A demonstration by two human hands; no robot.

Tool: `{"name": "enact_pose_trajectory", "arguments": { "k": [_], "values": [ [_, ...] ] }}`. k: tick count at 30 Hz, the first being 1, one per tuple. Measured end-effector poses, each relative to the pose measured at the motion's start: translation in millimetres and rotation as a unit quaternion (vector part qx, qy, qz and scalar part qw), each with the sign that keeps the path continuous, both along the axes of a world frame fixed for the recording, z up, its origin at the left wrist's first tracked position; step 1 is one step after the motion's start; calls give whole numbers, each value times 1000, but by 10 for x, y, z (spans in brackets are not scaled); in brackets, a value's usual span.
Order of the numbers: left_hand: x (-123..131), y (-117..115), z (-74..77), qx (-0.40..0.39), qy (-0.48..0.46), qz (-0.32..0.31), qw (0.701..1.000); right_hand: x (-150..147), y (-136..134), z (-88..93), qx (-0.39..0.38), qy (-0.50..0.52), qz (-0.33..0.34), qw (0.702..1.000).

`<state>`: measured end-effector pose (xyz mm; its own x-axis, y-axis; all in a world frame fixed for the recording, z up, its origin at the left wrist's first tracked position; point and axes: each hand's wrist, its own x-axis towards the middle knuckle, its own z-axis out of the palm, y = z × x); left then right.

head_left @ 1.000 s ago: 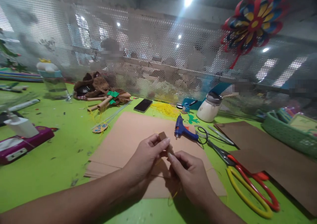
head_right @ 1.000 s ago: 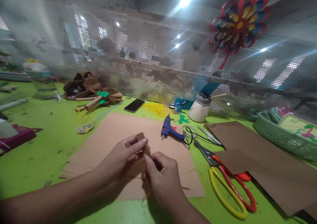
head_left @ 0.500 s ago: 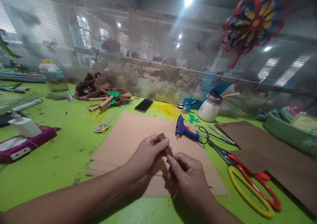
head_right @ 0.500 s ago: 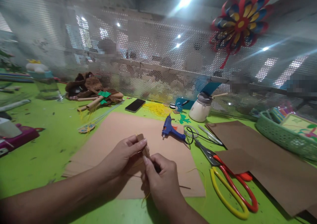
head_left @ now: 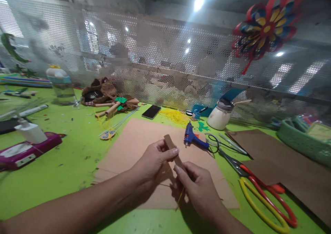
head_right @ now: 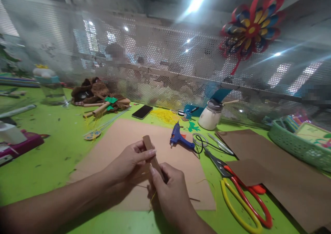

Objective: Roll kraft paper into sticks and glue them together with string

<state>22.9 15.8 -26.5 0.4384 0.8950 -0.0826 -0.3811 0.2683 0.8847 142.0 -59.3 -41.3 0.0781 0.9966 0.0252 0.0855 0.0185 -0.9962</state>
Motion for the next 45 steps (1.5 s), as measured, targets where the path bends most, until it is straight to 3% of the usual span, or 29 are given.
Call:
{"name": "enact_pose_trajectory", "arguments": {
  "k": [5, 14, 18, 30, 35, 40, 45],
  "values": [
    [-28, 57, 66, 59, 1, 20, 998, -26, -31, -2, -29, 40, 7, 999],
    [-48, 106, 52, -32, -88, -23, 995, 5, -6, 2, -20, 11, -12, 1000],
    [-68, 193, 22, -16, -82, 30, 996, -17, 2, -11, -26, 4, 4, 1000],
    [-111, 245, 95, -5, -106, 28, 994, -21, -41, -151, -28, 36, 28, 999],
    [-112, 272, 101, -5, -111, 21, 994, -38, -73, -105, 7, 0, 32, 999],
    [-91, 209, 88, -63, -123, -47, 989, -17, -45, -43, 15, -50, -15, 999],
    [-48, 20, 16, -90, -44, -131, 986, 74, 14, -58, 116, -168, -75, 976]
  ]
}}
